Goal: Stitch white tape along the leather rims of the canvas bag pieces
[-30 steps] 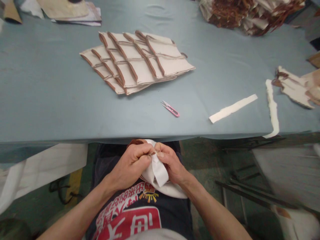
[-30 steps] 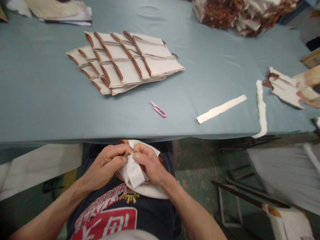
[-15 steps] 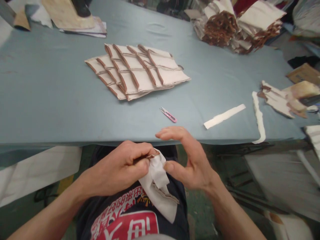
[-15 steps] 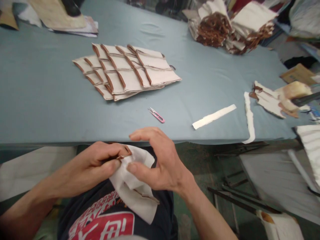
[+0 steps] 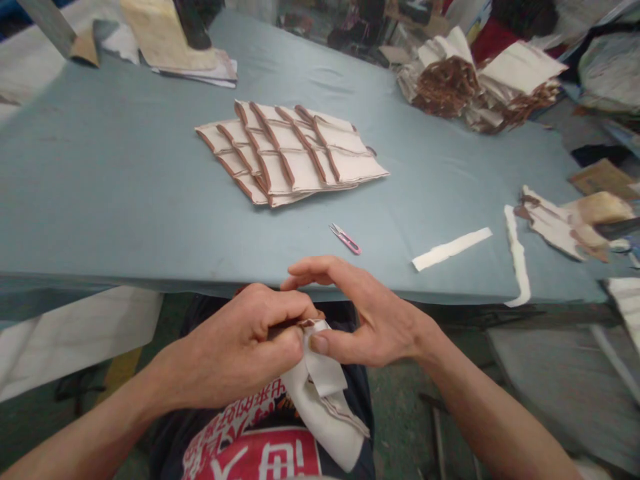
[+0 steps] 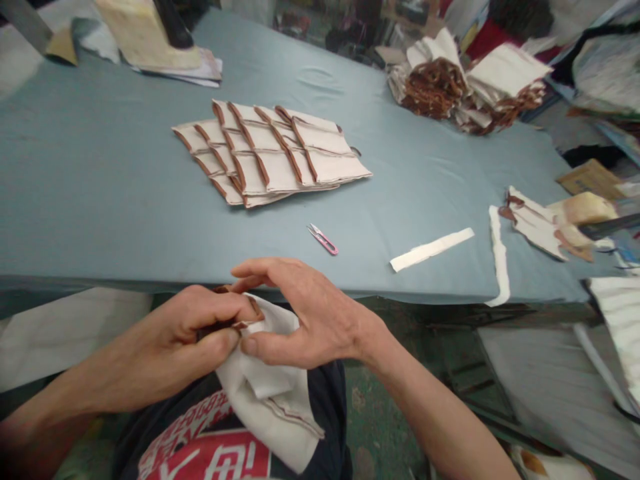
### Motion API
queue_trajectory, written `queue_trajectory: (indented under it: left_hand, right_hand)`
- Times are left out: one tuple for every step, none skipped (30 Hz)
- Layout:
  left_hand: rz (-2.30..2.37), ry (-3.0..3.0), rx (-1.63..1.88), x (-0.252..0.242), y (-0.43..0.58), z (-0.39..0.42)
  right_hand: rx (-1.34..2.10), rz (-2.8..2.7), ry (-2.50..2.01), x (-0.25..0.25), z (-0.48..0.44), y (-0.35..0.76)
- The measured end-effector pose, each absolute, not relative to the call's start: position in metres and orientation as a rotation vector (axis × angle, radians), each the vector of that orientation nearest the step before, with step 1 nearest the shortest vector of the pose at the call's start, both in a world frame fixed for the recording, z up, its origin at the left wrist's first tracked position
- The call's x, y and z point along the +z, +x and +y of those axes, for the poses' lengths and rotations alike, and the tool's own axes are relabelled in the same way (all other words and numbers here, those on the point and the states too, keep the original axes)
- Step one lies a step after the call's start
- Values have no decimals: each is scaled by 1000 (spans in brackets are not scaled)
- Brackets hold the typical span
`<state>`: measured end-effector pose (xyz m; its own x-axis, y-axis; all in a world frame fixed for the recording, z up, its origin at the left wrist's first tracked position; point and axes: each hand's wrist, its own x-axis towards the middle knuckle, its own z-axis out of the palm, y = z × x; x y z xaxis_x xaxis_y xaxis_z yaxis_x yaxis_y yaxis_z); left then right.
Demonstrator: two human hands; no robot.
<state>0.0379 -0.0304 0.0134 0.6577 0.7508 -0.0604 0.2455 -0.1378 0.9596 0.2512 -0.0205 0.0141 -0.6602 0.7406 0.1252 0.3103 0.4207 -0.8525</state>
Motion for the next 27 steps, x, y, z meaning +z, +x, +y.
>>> queue_trajectory:
  left_hand:
    - [812,1703,521,13,37,-31]
    - [805,1713,496,13,36,-31]
    - [807,1724,472,13,35,-31]
    - [838,1735,476,13,33,-32]
    - [866,1748,478,14,31,-32]
    - [890,1759,478,14,30,-33]
    - [904,1763,475,14,29,-33]
    - [912,1762,471,13,27,-33]
    - [916,1757,465,13,27,-34]
    - [919,1754,457,12,26,-34]
    - [926,1761,454,10,26,-34]
    - [938,1782,461,8,27,-35]
    - [953,1813,478,6,28,-35]
    - [970,1845,503,3,29,-35]
    - [982,1862,528,0,31,-35]
    - [991,1852,544,-4,32,-36]
    - [1000,1811,552,-7,34,-36]
    - [1011,1750,540,-10,35,-36]
    - [1026,1684,522,-12,35,-37]
    - [1042,1627,503,-15,36,-38]
    - [1059,1588,494,-16,36,-38]
    - [1075,1571,500,-18,36,-39]
    - [1087,1570,511,-18,36,-40]
    - [1095,1576,526,-19,37,-41]
    - [1100,1588,543,-18,37,-43]
    - [1102,1604,554,-17,38,-44]
    - [1105,1621,560,-16,39,-45]
  right_hand:
    - [1165,-2203,-870,13,-19,249]
    - [1138,-2226,-856,11,-18,248]
    - [1094,-2252,-844,9,-16,246]
    - [1049,-2278,-838,8,-15,245]
    - [1018,-2299,-834,6,-13,244]
    - [1007,-2312,-839,5,-13,243]
    - [1013,-2318,-846,4,-12,242]
    - [1037,-2320,-843,3,-13,241]
    - [1080,-2312,-841,3,-13,240]
    - [1135,-2292,-847,2,-15,238]
    - [1198,-2257,-857,0,-16,237]
    - [1263,-2212,-873,-1,-17,236]
    - [1330,-2163,-889,-3,-19,235]
    - [1393,-2114,-905,-6,-20,233]
    - [1447,-2068,-918,-10,-21,232]
    - [1494,-2025,-923,-13,-22,232]
    - [1533,-1984,-933,-17,-23,232]
    - [1562,-1945,-950,-20,-23,233]
    - [1579,-1913,-973,-23,-24,235]
    - [1586,-1890,-999,-26,-24,237]
    - [1583,-1882,-1025,-28,-25,240]
    - [1569,-1892,-1048,-30,-26,243]
    - [1545,-1917,-1068,-30,-27,245]
    - [1512,-1953,-1080,-30,-28,248]
    - [1474,-1992,-1090,-29,-28,249]
    - [1437,-2027,-1098,-28,-29,250]
    - [1405,-2052,-1097,-27,-29,250]
